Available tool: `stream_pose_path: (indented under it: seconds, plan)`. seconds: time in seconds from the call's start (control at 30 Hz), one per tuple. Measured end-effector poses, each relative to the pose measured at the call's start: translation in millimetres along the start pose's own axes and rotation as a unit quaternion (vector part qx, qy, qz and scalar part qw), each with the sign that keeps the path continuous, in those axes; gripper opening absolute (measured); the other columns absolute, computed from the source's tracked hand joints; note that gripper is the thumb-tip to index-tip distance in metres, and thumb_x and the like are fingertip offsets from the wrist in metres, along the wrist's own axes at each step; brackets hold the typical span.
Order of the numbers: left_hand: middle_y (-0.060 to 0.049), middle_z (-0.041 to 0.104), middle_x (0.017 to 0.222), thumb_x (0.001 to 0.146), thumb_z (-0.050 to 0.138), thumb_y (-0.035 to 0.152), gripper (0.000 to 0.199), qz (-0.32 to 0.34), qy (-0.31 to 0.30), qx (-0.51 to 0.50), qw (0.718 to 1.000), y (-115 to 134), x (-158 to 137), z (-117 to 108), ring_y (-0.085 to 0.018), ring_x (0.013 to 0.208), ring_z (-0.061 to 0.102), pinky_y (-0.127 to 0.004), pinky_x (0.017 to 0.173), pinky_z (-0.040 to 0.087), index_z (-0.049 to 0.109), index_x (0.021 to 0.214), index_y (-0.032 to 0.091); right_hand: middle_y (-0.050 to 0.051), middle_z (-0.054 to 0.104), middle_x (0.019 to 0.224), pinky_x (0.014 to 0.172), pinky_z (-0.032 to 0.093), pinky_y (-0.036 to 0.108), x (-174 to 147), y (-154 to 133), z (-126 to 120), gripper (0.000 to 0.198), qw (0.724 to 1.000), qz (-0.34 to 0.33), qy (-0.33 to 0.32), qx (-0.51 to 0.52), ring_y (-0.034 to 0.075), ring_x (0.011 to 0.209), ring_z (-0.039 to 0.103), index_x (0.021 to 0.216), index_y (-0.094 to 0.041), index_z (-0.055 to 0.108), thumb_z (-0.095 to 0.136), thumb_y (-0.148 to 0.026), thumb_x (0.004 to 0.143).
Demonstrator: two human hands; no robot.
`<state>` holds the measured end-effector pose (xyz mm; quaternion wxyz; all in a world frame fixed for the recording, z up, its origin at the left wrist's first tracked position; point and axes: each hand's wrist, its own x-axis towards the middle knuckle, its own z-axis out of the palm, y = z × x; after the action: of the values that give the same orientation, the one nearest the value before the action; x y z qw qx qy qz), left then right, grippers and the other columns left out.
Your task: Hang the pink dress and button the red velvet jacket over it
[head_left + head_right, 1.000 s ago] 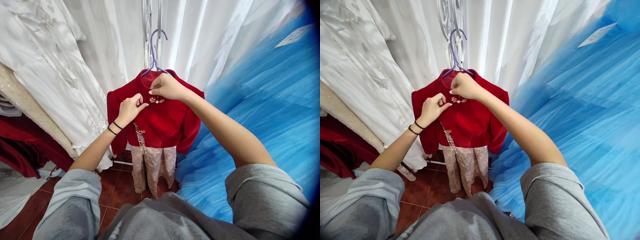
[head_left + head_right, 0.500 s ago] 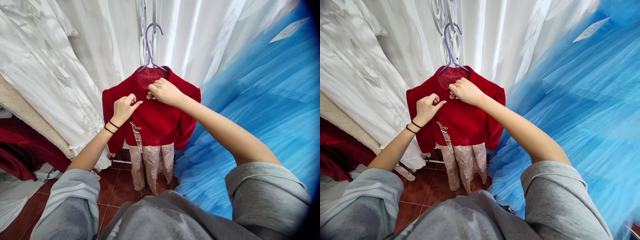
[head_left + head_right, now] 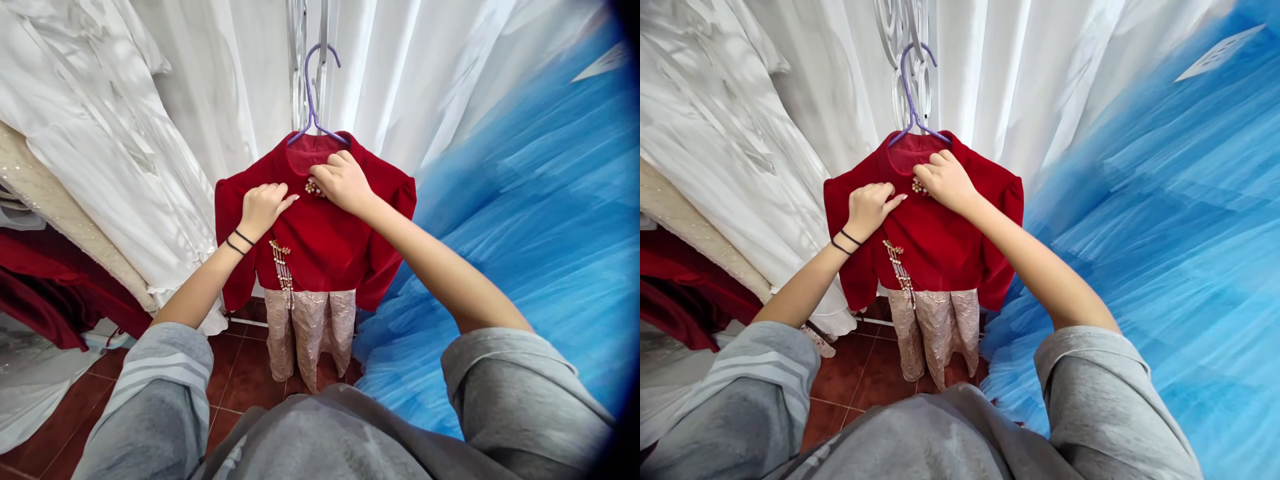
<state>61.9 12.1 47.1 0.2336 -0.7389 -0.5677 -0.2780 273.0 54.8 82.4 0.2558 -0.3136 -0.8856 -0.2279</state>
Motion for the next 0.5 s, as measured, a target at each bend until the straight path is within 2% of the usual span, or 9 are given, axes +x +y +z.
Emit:
stream_pose_path:
  seconds: [0.07,0.13,0.17,0.23,0.3,0.33,0.4,0.47,0.5]
  plan:
    - [-0.013,0.067,0.097,0.099,0.038,0.054,0.045,-0.007,0.040,-0.024,0.999,-1.6,-12.0,5.1,-0.028,0.097,0.060,-0.036,0.085,0.042,0.065,0.099,0.018,0.016,0.064,0.125,0.111,0.030,0.051,-23.5,-19.4,10.9,0.049,0.998,0.016,0.065,-0.001,0.030,0.121,0.049,0.135,-0.017,0.054,0.027,-0.043,0.103]
    - [-0.016,0.064,0.118,0.098,0.040,0.052,0.044,-0.032,0.092,-0.027,0.995,-3.4,-26.3,12.3,-0.030,0.114,0.056,-0.041,0.099,0.039,0.063,0.115,0.018,0.016,0.050,0.146,0.117,0.021,0.056,-51.3,-32.9,30.4,0.054,0.993,0.041,0.113,-0.013,0.033,0.137,0.038,0.146,-0.023,0.044,0.040,-0.048,0.099]
    - [-0.019,0.059,0.130,0.096,0.044,0.052,0.048,-0.053,0.112,-0.018,0.992,-4.4,-33.3,16.4,-0.033,0.123,0.051,-0.044,0.105,0.035,0.059,0.125,0.017,0.016,0.043,0.153,0.118,0.018,0.059,-65.2,-34.3,40.9,0.057,0.991,0.055,0.117,-0.022,0.034,0.142,0.033,0.149,-0.025,0.041,0.045,-0.048,0.097]
    - [-0.026,0.043,0.147,0.088,0.056,0.058,0.069,-0.108,0.137,0.008,0.985,-7.5,-45.5,22.9,-0.040,0.137,0.038,-0.053,0.111,0.028,0.047,0.140,0.013,0.019,0.034,0.158,0.116,0.015,0.066,-89.6,-22.9,55.3,0.063,0.986,0.116,0.110,-0.048,0.037,0.146,0.026,0.151,-0.026,0.038,0.052,-0.045,0.093]
    - [-0.031,0.035,0.152,0.082,0.062,0.063,0.086,-0.153,0.151,0.029,0.976,-14.1,-53.7,23.2,-0.045,0.142,0.031,-0.059,0.112,0.025,0.039,0.146,0.010,0.023,0.029,0.160,0.114,0.014,0.070,-107.1,5.9,53.0,0.066,0.966,0.214,0.117,-0.084,0.040,0.148,0.021,0.152,-0.021,0.037,0.055,-0.040,0.091]
    - [-0.031,0.035,0.152,0.082,0.062,0.063,0.086,-0.161,0.158,0.036,0.974,-19.5,-55.9,20.2,-0.046,0.142,0.031,-0.060,0.112,0.025,0.039,0.146,0.010,0.023,0.028,0.160,0.114,0.014,0.072,-112.6,24.9,45.0,0.066,0.953,0.257,0.125,-0.101,0.040,0.149,0.020,0.151,-0.019,0.038,0.055,-0.037,0.090]
    - [-0.027,0.043,0.148,0.089,0.055,0.056,0.070,-0.139,0.157,0.041,0.977,-35.7,-55.3,7.9,-0.042,0.139,0.037,-0.058,0.111,0.028,0.045,0.144,0.013,0.019,0.036,0.158,0.115,0.013,0.071,-115.8,67.3,20.6,0.059,0.937,0.297,0.138,-0.120,0.039,0.149,0.023,0.150,-0.020,0.042,0.051,-0.028,0.092]
    - [-0.019,0.056,0.138,0.095,0.044,0.043,0.049,-0.091,0.136,0.028,0.986,-59.0,-46.4,-9.7,-0.037,0.132,0.047,-0.050,0.109,0.034,0.054,0.136,0.018,0.015,0.052,0.147,0.118,0.015,0.066,-108.3,106.7,-4.8,0.050,0.936,0.297,0.147,-0.117,0.036,0.143,0.035,0.143,-0.021,0.053,0.049,-0.019,0.093]
    - [-0.016,0.060,0.133,0.097,0.040,0.038,0.044,-0.075,0.131,0.016,0.988,-72.6,-38.4,-18.6,-0.034,0.128,0.050,-0.047,0.108,0.037,0.058,0.132,0.020,0.016,0.059,0.140,0.118,0.018,0.062,-101.4,122.1,-14.3,0.046,0.939,0.288,0.158,-0.101,0.035,0.138,0.041,0.137,-0.018,0.059,0.050,-0.016,0.093]
